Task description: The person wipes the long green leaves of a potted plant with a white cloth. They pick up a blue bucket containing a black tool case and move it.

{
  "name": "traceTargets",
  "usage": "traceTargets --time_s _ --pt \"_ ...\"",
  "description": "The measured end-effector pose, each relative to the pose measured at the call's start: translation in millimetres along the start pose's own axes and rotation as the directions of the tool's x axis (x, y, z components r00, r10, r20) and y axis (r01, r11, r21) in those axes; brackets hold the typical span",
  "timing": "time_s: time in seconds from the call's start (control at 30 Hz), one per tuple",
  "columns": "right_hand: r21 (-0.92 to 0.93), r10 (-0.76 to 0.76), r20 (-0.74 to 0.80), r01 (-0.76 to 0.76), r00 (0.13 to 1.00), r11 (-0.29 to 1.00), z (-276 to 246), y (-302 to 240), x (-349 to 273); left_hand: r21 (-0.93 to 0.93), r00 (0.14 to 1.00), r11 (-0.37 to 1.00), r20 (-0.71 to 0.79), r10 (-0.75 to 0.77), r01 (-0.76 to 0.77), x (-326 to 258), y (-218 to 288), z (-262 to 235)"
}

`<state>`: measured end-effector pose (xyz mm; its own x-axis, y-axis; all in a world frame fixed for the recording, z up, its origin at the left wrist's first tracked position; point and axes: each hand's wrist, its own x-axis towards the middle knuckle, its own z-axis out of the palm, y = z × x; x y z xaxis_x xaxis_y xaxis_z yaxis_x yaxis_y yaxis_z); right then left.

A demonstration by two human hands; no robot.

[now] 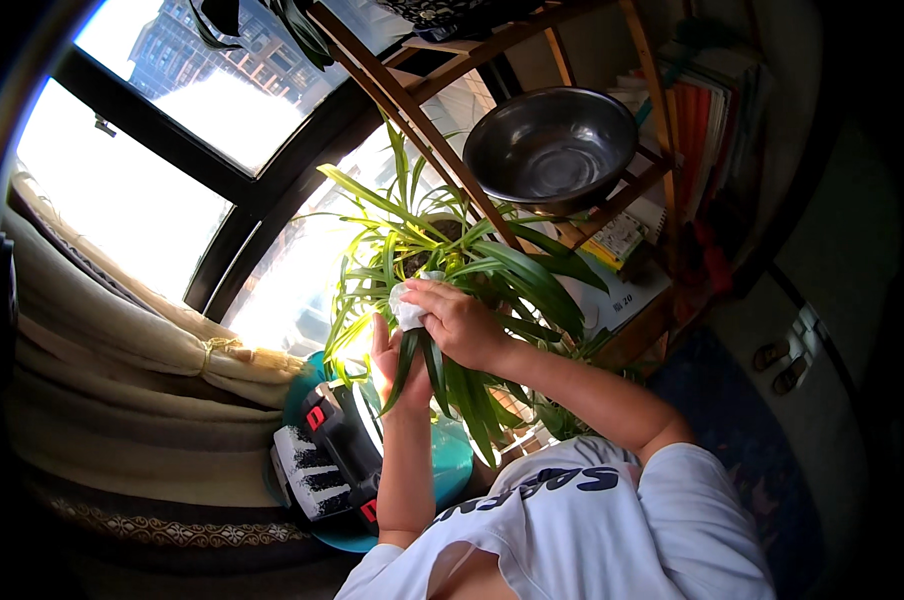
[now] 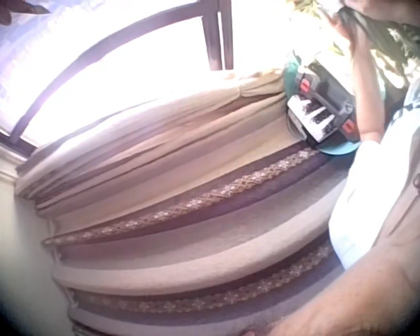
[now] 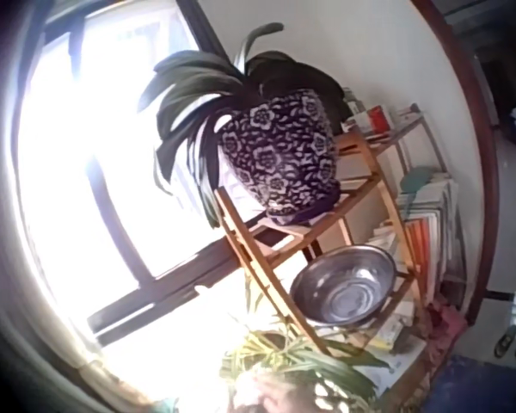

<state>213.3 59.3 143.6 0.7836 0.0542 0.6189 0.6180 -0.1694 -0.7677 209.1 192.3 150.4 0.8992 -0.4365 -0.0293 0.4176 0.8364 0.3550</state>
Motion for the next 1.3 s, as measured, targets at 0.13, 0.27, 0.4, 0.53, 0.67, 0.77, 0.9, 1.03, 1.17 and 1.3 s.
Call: traceTargets --time_s 0.13,0.27,0.4,0.53,0.67,0.77,0.9,1.03,1.17,1.3 --pt "-0.086 -0.125 0.086 0.133 0.988 0.987 4.7 -20.7 -14.8 -0.169 0.999 0.986 0.048 0.012 -0.003 -9.0 -4.2 -0.3" --pt "-0.083 -0.295 0.187 0.314 0.937 0.946 9.6 -40.7 -32.5 0.016 0.992 0.993 0.060 0.115 -0.117 -4.3 -7.2 -6.3" --pt "-0.177 -0.261 0.185 0.293 0.948 0.939 -4.9 -22.2 -15.3 -0.145 0.997 0.987 -0.010 0.074 -0.074 -6.6 -7.6 -3.5" --pt "-0.173 -0.178 0.142 0.202 0.974 0.964 0.5 -18.4 -19.9 -0.120 0.997 0.990 0.036 0.075 -0.070 -10.7 -12.5 -10.6" --pt "-0.136 -0.308 0.252 0.349 0.917 0.927 12.8 -39.6 -49.5 0.056 0.978 0.983 0.122 0.167 -0.175 -3.9 -12.6 -26.7" --pt "-0.127 -0.334 0.278 0.379 0.901 0.917 6.4 -35.6 -43.6 0.320 0.972 0.919 0.029 0.234 -0.231 -3.3 -20.8 -14.1" --pt "-0.100 -0.157 0.198 0.179 0.968 0.979 -1.9 -21.9 -20.9 0.208 0.980 0.962 0.125 0.153 -0.177 -6.2 -20.1 -11.2" --pt "-0.121 -0.329 0.215 0.359 0.920 0.925 7.5 -39.5 -42.8 0.256 0.976 0.942 0.052 0.209 -0.216 -5.4 -16.3 -7.8" --pt "-0.050 -0.361 0.310 0.394 0.879 0.918 7.5 -53.1 -60.6 -0.170 0.972 0.983 0.212 0.100 -0.064 -7.5 -12.8 1.8" --pt "0.142 -0.435 0.367 0.412 0.822 0.900 6.9 -55.5 -74.7 -0.123 0.986 0.989 0.129 0.104 -0.088 -3.9 -11.7 3.0"
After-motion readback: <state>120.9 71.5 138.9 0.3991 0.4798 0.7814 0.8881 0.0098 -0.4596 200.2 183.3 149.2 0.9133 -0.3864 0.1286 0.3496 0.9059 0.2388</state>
